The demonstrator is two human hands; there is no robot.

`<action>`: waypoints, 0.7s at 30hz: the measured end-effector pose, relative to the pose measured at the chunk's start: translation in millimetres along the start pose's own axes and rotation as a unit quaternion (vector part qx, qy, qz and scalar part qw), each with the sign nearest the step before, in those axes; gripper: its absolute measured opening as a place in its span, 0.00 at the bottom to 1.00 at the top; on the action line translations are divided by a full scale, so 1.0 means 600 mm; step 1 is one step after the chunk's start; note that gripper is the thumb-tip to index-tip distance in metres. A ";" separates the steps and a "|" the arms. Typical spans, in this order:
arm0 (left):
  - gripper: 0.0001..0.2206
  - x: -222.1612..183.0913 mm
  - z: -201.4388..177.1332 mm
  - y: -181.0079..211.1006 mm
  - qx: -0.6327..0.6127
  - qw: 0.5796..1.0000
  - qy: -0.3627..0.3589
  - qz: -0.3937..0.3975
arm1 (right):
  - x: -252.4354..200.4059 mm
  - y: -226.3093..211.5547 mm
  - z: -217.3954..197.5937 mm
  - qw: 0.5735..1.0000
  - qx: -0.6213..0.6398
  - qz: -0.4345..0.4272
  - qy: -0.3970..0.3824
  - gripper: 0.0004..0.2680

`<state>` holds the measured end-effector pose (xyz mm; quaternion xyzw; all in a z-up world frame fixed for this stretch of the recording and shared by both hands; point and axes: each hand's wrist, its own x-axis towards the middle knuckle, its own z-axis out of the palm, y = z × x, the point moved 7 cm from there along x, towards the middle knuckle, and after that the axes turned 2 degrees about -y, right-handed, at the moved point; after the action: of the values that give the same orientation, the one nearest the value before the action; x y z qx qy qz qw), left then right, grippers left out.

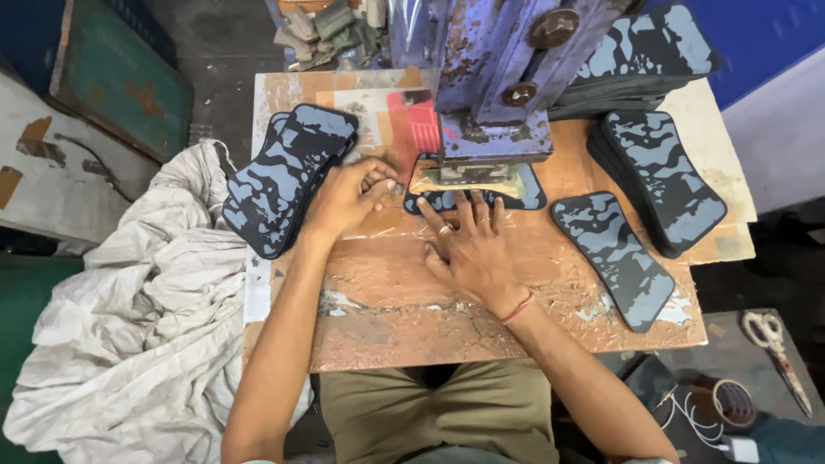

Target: Manually embossing or stamping camo-patterned fabric pieces using a press machine.

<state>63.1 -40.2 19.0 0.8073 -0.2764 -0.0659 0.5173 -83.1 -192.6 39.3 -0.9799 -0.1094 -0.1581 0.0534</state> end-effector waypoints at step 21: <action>0.12 -0.006 -0.006 0.052 0.150 0.983 -0.055 0.092 | 0.018 -0.007 0.023 0.996 -0.040 0.029 -0.081 0.27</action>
<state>49.5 -44.9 47.0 0.8417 -0.3848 -0.0202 0.3781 -69.7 -184.6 30.2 -0.9936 -0.0782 -0.0811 0.0102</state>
